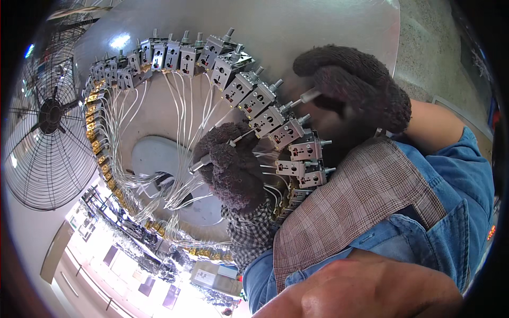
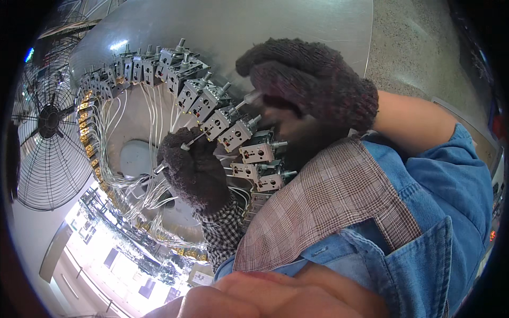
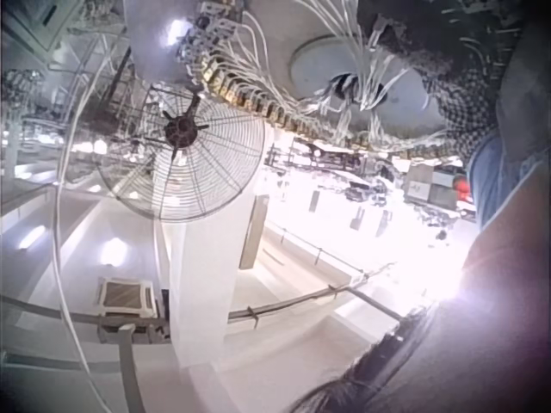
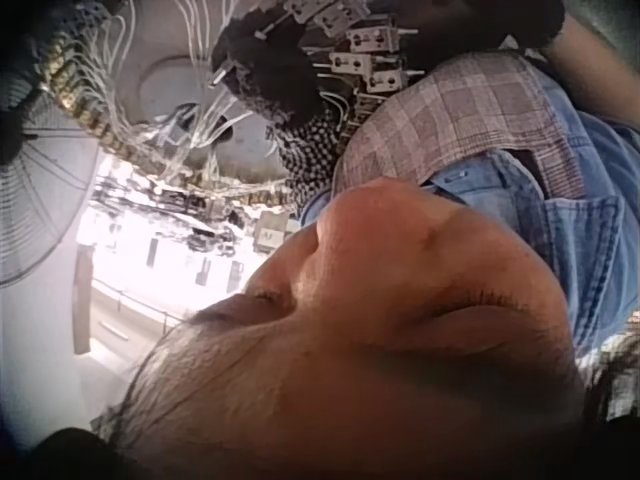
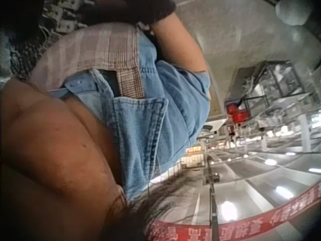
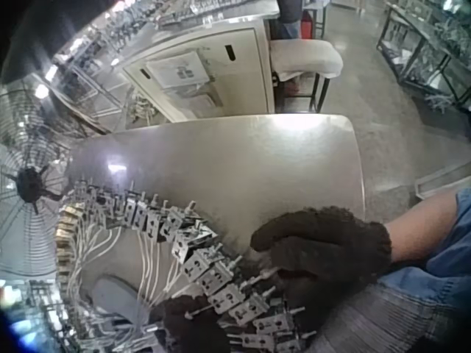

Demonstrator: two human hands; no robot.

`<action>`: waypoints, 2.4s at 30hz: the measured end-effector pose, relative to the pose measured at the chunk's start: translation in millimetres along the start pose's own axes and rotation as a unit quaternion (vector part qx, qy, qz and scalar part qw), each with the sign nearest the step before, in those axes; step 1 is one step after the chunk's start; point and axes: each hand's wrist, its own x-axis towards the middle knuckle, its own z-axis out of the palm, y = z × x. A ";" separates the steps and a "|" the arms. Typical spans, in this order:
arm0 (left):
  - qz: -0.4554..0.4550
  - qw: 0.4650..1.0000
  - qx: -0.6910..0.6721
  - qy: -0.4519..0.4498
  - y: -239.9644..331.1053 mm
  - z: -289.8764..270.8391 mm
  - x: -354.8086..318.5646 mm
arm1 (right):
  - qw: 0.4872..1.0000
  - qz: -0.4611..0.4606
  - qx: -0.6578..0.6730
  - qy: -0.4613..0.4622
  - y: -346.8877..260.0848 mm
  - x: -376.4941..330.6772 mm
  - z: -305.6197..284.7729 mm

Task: Wiring and assembling small electronic components onto a circular industrial frame at a workbench.

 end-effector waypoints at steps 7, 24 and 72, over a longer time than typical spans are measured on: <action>-0.013 0.999 -0.041 -0.016 0.6 -0.5 4.6 | 0.961 -0.167 -0.216 -0.042 13.7 0.4 -9.8; 0.008 0.999 -0.029 -0.035 -1.5 -2.5 3.7 | 0.946 -0.204 -0.247 -0.035 18.2 6.3 -8.4; -0.005 0.997 -0.071 -0.038 -6.6 -9.6 10.3 | 0.931 0.309 0.192 -0.039 -25.3 17.8 -10.1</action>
